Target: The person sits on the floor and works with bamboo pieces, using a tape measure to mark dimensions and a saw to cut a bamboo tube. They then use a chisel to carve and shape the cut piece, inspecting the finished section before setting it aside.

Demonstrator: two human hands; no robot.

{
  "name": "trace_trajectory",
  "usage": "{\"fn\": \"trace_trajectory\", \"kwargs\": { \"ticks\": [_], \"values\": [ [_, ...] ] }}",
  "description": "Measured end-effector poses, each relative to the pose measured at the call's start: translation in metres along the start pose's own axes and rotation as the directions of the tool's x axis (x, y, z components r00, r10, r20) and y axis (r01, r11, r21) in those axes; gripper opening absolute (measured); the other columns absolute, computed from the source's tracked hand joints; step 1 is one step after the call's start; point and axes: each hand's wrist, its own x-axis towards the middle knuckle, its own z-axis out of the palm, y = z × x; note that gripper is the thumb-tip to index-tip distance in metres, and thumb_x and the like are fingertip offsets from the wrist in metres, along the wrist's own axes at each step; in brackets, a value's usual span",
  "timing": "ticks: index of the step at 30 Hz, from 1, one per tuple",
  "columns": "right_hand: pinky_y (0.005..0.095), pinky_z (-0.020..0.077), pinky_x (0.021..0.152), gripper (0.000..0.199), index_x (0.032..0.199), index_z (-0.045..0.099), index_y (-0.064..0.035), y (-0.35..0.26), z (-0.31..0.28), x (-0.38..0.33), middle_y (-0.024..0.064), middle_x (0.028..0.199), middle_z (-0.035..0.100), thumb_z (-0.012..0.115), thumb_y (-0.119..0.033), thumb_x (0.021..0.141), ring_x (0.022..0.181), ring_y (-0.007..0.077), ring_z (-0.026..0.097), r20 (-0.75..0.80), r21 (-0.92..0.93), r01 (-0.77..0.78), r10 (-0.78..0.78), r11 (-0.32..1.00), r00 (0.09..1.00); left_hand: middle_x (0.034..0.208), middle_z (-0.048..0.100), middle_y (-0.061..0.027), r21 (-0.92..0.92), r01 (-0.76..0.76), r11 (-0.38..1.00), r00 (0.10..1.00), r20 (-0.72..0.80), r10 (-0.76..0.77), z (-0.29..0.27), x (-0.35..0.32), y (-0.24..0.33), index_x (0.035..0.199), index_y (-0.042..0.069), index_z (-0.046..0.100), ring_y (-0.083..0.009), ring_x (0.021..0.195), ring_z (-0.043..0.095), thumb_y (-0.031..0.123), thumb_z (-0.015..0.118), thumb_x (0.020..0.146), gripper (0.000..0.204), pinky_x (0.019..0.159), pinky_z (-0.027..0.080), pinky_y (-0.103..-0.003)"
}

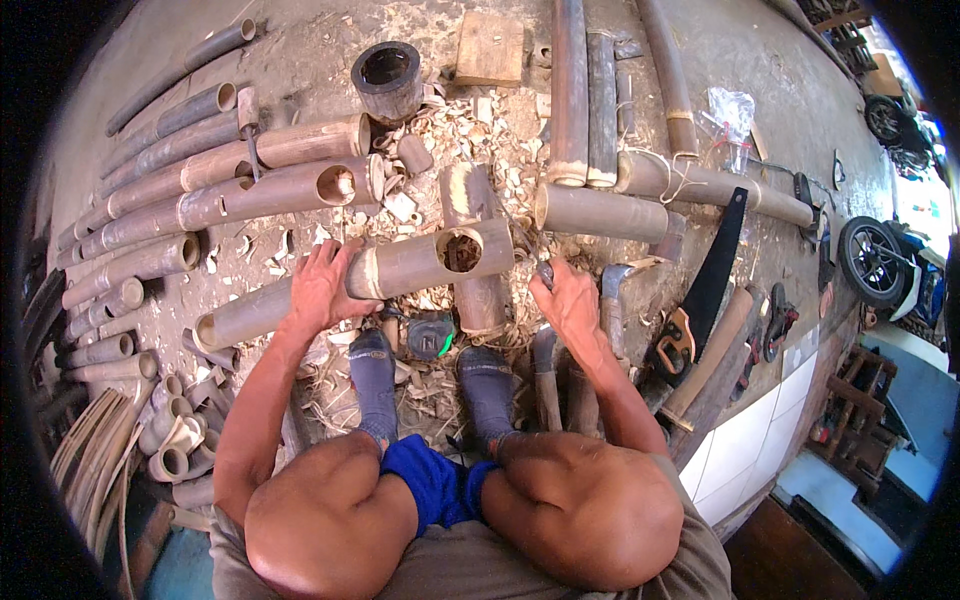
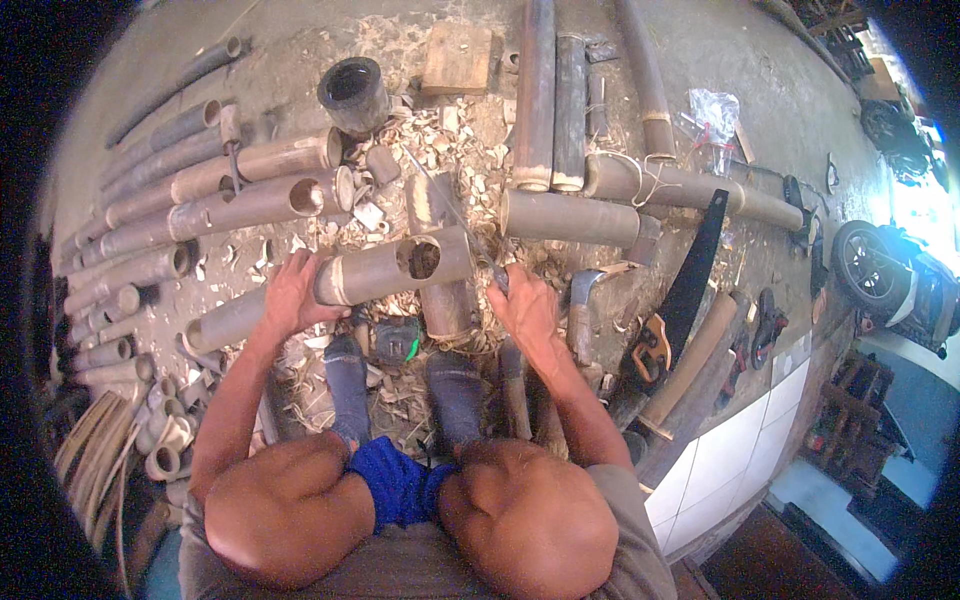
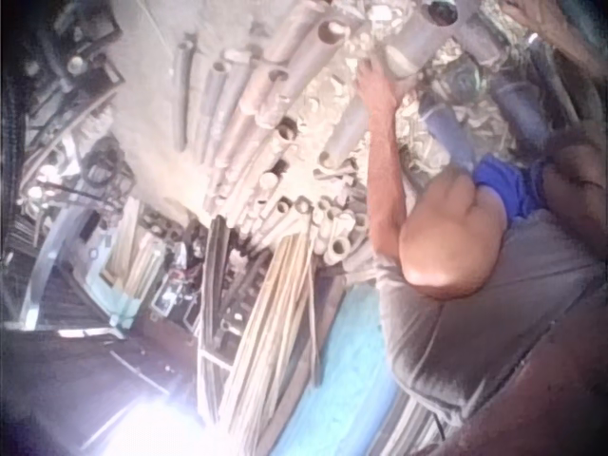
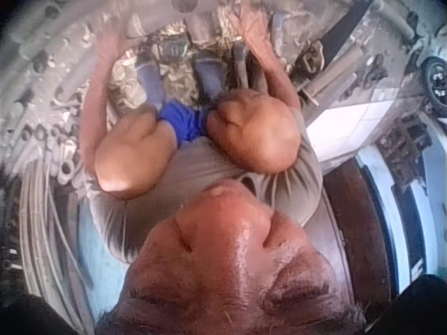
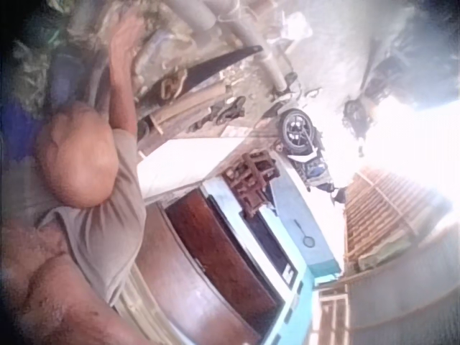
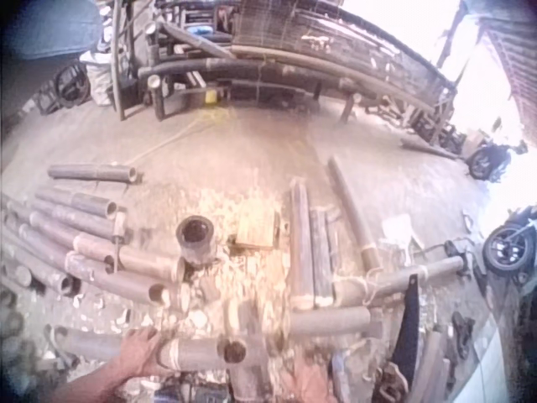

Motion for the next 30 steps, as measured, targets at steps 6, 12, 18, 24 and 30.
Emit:
{"fn": "trace_trajectory", "kwargs": {
  "ticks": [6,12,18,24,30],
  "values": [
    [0.0518,0.0548,0.065,0.022,0.096,0.066,0.0008,-0.049,-0.026,0.011,0.0257,0.09,0.071,0.074,-0.018,0.088,0.076,0.0453,0.07,-0.067,0.076,0.157,-0.152,0.985,0.986,0.127,0.068,-0.0168,-0.194,0.096,0.976,0.975,0.216,-0.054,-0.001,0.006,-0.005,0.144,0.017,0.054,-0.0362,0.121,0.065,0.047,0.095,0.058,0.1,0.103,0.05,-0.054],
    [0.0527,0.0559,0.065,0.029,0.101,0.064,-0.0021,-0.019,0.0,0.024,0.0245,0.09,0.072,0.075,-0.025,0.088,0.076,0.0441,0.071,0.105,-0.232,0.04,-0.016,0.972,0.994,0.125,0.068,-0.0144,-0.171,0.075,0.982,0.99,0.129,-0.053,-0.002,0.007,0.005,0.14,0.016,0.057,-0.0359,0.119,0.065,0.047,0.095,0.057,0.097,0.103,0.05,-0.054],
    [0.0528,0.056,0.063,0.029,0.1,0.065,-0.0011,-0.063,-0.024,0.015,0.0234,0.09,0.072,0.075,-0.025,0.087,0.076,0.0436,0.071,-0.078,-0.008,0.27,-0.27,0.963,0.96,0.125,0.068,-0.0138,-0.143,0.081,0.986,0.99,0.13,-0.063,0.001,0.0,-0.001,0.139,0.016,0.058,-0.0369,0.119,0.064,0.049,0.095,0.058,0.095,0.103,0.047,-0.058],
    [0.05,0.0565,0.061,0.027,0.101,0.066,-0.002,-0.019,0.004,0.024,0.0204,0.085,0.07,0.074,-0.024,0.088,0.074,0.0421,0.071,0.007,-0.183,0.113,-0.114,0.977,0.994,0.126,0.068,-0.0143,-0.18,0.079,0.98,0.99,0.132,-0.055,0.0,0.007,0.0,0.14,0.017,0.057,-0.0359,0.122,0.064,0.048,0.095,0.058,0.096,0.104,0.046,-0.057],
    [0.0492,0.0578,0.063,0.028,0.099,0.066,-0.0009,-0.053,-0.021,0.015,0.023,0.083,0.071,0.074,-0.025,0.087,0.07,0.044,0.07,-0.133,-0.02,0.31,-0.31,0.951,0.942,0.122,0.07,-0.0142,-0.192,0.072,0.979,0.991,0.121,-0.049,0.001,0.003,0.0,0.141,0.016,0.057,-0.0368,0.119,0.065,0.045,0.096,0.057,0.097,0.103,0.049,-0.056]
  ]
}}
